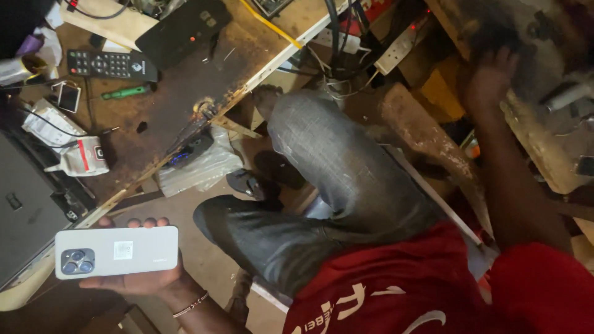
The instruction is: Using a heat gun and prying tool to remove the back cover of a smartphone for repair
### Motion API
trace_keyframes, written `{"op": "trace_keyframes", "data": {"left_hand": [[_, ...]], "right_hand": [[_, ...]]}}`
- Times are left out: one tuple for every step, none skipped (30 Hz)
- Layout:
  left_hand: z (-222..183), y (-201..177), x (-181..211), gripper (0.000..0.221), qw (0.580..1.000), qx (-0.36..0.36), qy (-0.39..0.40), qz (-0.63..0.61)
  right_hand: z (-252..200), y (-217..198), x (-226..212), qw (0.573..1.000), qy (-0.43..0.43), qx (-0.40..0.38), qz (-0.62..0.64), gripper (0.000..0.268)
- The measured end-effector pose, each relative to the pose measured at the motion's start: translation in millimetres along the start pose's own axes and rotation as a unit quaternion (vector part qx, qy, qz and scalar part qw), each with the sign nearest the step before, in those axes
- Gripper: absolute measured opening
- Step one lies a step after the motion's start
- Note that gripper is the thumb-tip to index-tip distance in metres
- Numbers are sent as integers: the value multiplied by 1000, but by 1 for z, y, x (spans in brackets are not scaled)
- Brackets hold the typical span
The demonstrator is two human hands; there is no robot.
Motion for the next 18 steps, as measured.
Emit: {"op": "trace_keyframes", "data": {"left_hand": [[0,-1,1,73,1000,-5,0,-3],[-1,-2,1,73,1000,-5,0,-3],[-1,-3,1,74,1000,2,3,6],[0,-4,1,74,1000,8,6,15],[0,-6,1,74,1000,6,5,15],[1,-7,1,74,1000,0,6,8],[0,-8,0,73,1000,-6,6,0],[2,-6,0,73,1000,-7,3,0],[1,-4,-1,74,1000,-6,0,10],[1,-2,-2,75,1000,-6,-3,20],[1,-1,-2,75,1000,-6,0,18],[1,0,-2,75,1000,0,3,20],[-1,1,-1,74,1000,9,7,23],[-1,0,-1,74,1000,11,10,23],[-1,0,-1,75,1000,17,9,22],[0,-1,-1,76,999,24,9,21],[0,-1,0,76,1000,22,7,20],[-1,-1,0,75,999,24,10,20]], "right_hand": [[6,-2,-3,999,-3,2,-53,62],[9,17,9,999,-3,1,-54,62],[13,38,24,998,47,-44,-26,65],[17,60,39,991,97,-88,1,69],[36,14,20,991,99,-87,1,69],[53,-36,1,993,95,-51,54,57],[62,-91,-16,990,90,-16,105,47],[63,-93,-16,990,93,-16,104,47],[66,-93,-18,988,97,-46,108,52],[69,-94,-20,986,101,-75,112,58],[70,-88,-21,986,99,-73,112,58],[70,-81,-20,981,146,-105,70,69],[68,-73,-19,971,192,-140,28,81],[61,-48,-8,972,189,-140,29,81],[54,-27,-1,991,115,-62,13,72],[46,-7,6,999,41,17,-2,67],[36,16,16,999,43,18,-4,67],[27,40,25,999,16,-12,-50,55]]}}
Point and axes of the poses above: each hand's wrist, its own z-axis towards the middle knuckle, its own y-axis out of the palm, x = y × z, the point moved 3 cm from there along z, towards the middle knuckle, and after that the axes turned 7 degrees about x, right-handed, at the moved point
